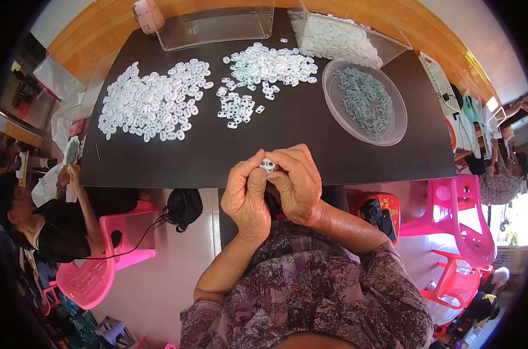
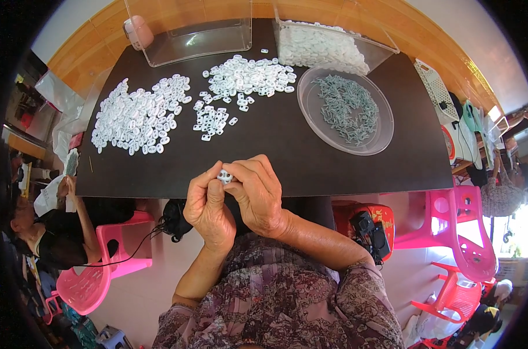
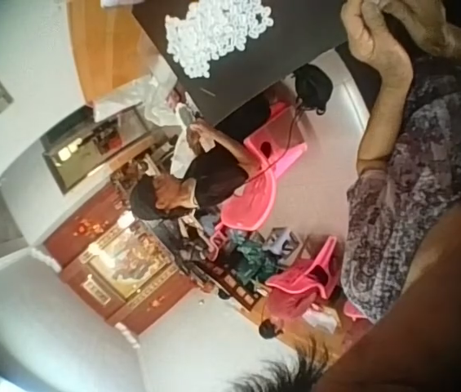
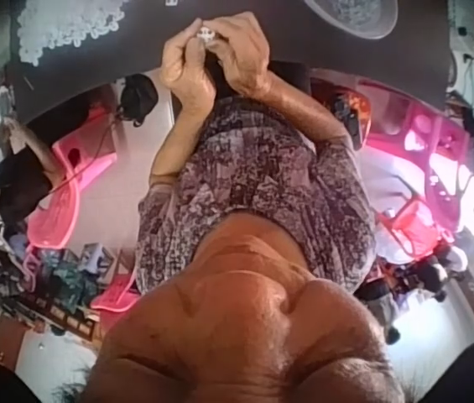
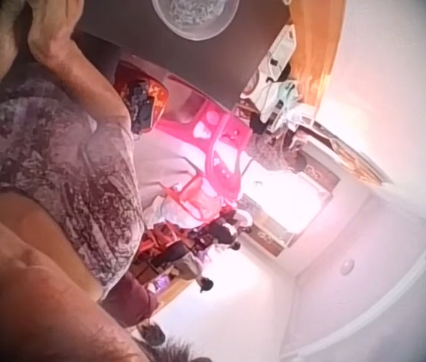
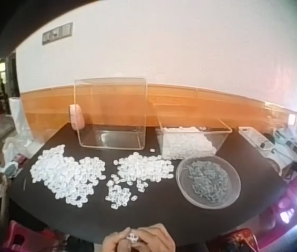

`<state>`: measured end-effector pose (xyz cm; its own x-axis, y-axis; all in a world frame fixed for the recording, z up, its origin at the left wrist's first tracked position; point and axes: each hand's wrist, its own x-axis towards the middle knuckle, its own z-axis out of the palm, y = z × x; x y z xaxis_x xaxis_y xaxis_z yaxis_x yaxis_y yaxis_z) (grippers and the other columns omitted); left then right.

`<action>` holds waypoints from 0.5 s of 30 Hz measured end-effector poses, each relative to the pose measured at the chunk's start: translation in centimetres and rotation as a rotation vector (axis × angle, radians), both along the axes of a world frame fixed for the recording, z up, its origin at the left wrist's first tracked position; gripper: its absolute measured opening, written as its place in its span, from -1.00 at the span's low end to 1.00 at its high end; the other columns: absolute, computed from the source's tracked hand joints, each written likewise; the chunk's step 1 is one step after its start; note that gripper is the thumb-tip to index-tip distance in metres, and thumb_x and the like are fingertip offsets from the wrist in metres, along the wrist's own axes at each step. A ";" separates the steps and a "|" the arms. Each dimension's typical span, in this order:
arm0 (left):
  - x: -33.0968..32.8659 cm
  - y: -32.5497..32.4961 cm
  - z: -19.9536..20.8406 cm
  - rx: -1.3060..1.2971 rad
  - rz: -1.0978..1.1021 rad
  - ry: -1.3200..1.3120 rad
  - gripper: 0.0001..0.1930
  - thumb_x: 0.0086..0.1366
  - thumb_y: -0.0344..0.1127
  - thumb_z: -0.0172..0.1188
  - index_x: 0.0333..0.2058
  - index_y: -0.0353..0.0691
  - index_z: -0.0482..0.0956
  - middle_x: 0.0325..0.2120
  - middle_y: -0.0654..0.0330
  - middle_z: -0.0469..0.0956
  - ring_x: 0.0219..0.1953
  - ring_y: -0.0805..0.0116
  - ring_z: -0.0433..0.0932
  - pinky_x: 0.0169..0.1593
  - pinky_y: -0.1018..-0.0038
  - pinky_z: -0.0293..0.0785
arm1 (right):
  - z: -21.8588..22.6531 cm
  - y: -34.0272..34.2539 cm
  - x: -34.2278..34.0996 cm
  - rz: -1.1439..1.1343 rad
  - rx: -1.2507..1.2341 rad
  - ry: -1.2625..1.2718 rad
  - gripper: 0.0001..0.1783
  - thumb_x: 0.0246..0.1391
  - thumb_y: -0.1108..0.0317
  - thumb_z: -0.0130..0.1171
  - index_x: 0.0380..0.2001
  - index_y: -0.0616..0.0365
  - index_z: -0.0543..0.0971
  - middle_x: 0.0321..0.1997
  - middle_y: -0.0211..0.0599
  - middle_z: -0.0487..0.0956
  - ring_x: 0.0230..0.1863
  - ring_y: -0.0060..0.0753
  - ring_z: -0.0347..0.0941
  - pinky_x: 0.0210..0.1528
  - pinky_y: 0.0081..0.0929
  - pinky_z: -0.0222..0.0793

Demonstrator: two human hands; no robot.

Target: Manually assembling small white plastic components by inserting tiny grey pins.

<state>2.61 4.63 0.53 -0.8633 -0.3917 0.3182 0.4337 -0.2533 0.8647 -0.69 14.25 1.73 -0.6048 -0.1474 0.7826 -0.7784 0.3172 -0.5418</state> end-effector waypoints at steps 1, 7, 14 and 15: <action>0.0 -0.1 0.1 0.000 0.001 0.000 -0.75 0.28 -0.34 0.10 -0.14 -0.40 0.51 -0.25 0.22 0.50 -0.24 0.55 0.41 -0.10 0.60 0.35 | 0.0 0.0 0.1 0.013 -0.007 -0.020 -0.73 -0.02 0.47 0.18 -0.21 0.36 0.49 -0.30 -0.17 0.49 -0.38 -0.30 0.36 -0.36 -0.49 0.33; 0.3 -0.1 0.7 -0.004 -0.026 0.016 -0.74 0.30 -0.35 0.08 -0.12 -0.41 0.49 -0.22 0.20 0.50 -0.24 0.55 0.42 -0.11 0.60 0.36 | 0.2 0.0 0.4 0.033 -0.030 -0.083 -0.67 -0.03 0.41 0.22 -0.18 0.35 0.49 -0.29 -0.20 0.49 -0.38 -0.37 0.34 -0.36 -0.54 0.32; 0.4 -0.1 0.9 0.014 -0.032 0.009 -0.74 0.29 -0.39 0.08 -0.10 -0.43 0.48 -0.18 0.17 0.51 -0.21 0.52 0.44 -0.08 0.58 0.38 | 0.3 0.0 0.5 0.019 -0.048 -0.086 -0.68 -0.04 0.43 0.22 -0.19 0.35 0.50 -0.28 -0.19 0.50 -0.38 -0.37 0.35 -0.37 -0.55 0.33; 0.4 -0.2 0.8 -0.002 -0.033 0.021 -0.74 0.29 -0.40 0.08 -0.10 -0.43 0.47 -0.19 0.16 0.51 -0.21 0.52 0.44 -0.08 0.58 0.38 | 0.3 0.1 0.5 0.016 -0.033 -0.069 -0.68 -0.04 0.43 0.22 -0.19 0.36 0.50 -0.28 -0.18 0.50 -0.38 -0.37 0.35 -0.37 -0.55 0.33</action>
<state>2.97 4.46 1.33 -0.8690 -0.3624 0.3368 0.4429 -0.2663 0.8561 -0.23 14.32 2.00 -0.6553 -0.1320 0.7438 -0.7436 0.2858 -0.6044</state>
